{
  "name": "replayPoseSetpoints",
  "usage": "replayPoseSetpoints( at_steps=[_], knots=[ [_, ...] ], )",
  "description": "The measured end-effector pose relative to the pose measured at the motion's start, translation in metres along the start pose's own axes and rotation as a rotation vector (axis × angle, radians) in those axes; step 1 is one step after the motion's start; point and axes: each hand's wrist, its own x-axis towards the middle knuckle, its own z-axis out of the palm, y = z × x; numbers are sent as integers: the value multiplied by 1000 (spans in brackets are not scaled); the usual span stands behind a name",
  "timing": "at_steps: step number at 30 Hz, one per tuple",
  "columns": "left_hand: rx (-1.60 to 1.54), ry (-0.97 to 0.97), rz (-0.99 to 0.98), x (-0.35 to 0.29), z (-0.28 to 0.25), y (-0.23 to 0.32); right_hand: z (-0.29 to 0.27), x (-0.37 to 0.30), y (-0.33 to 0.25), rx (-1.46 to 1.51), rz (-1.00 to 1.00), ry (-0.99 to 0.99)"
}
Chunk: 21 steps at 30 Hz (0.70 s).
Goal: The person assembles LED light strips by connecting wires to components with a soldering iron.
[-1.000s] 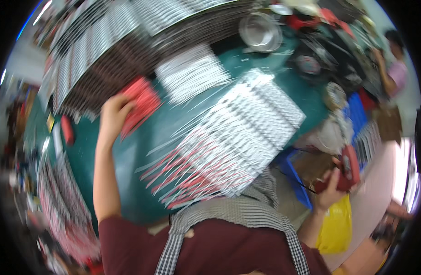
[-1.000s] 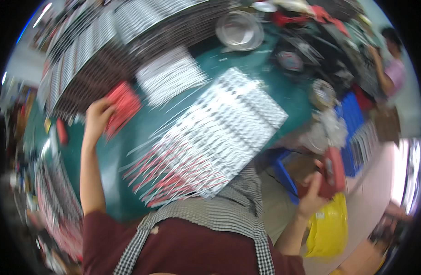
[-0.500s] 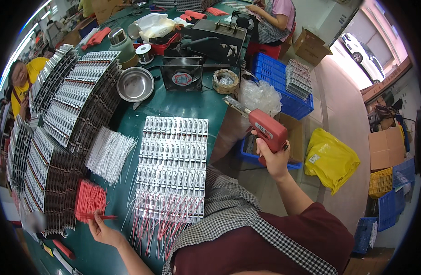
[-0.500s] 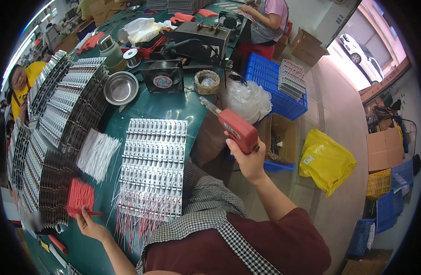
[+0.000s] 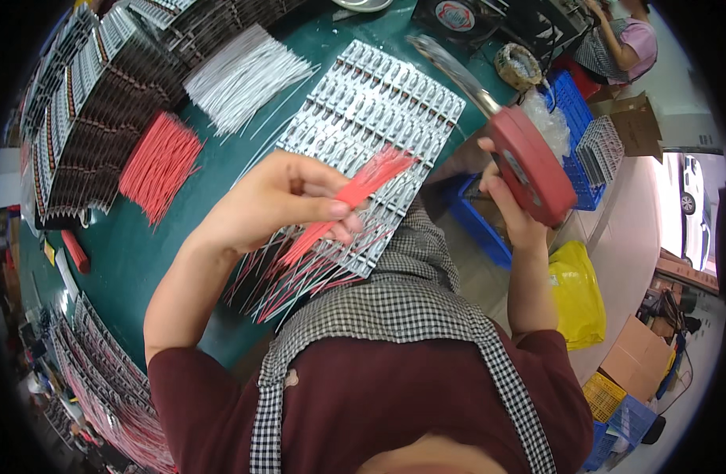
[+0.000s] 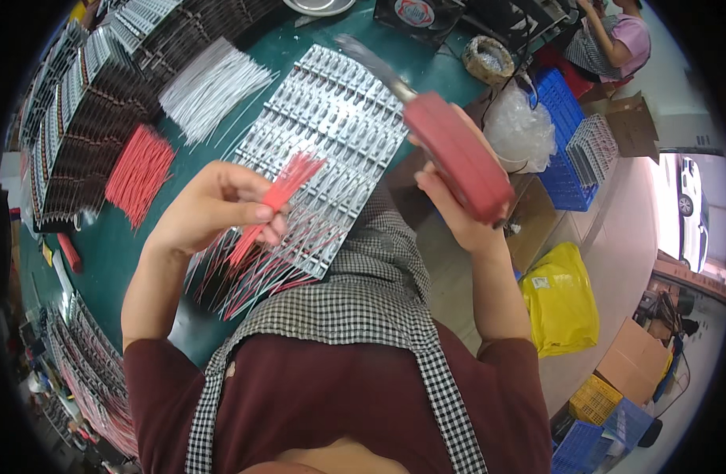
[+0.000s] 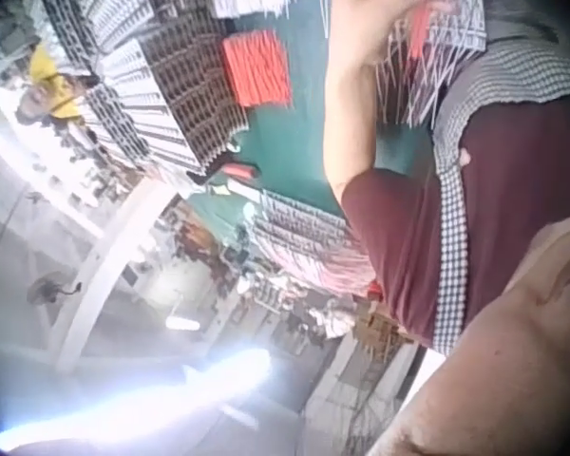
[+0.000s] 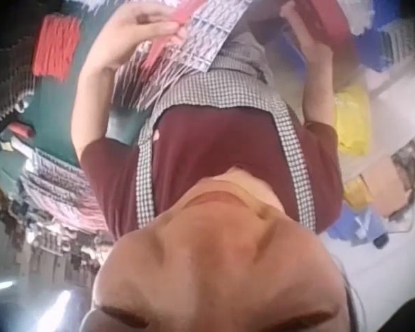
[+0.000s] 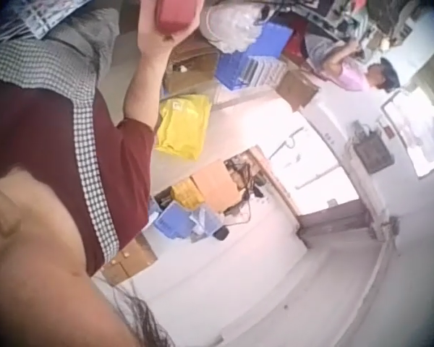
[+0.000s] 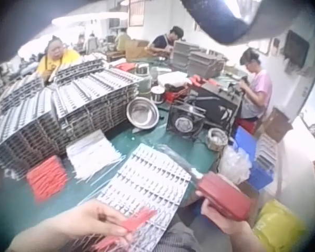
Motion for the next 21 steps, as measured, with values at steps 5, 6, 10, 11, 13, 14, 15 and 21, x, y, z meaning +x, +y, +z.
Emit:
replayPoseSetpoints(
  at_steps=[5, 6, 10, 11, 13, 14, 15, 21],
  knots=[
    [-122, -191, -73, 14, 8, -15, 11, 20, 11, -356, -458, -330],
    [-125, -194, -99, 12, 8, -17, 15, 21, 10, -350, -476, -416],
    [-148, -217, -100, 13, 7, -20, 18, 10, 18, -288, -282, -138],
    [-148, -217, -106, 15, 7, -18, 25, 10, 26, -271, -331, -136],
    [-171, -221, -118, 15, 11, -16, 23, 22, 16, -330, -523, -377],
    [-179, -217, -126, 17, 11, -15, 25, 21, 14, -351, -514, -428],
    [-163, -226, -105, 21, 10, -14, 26, 22, 14, -370, -513, -324],
    [-204, -216, -107, 25, 8, -17, 35, 19, 20, -344, -546, -366]
  ],
)
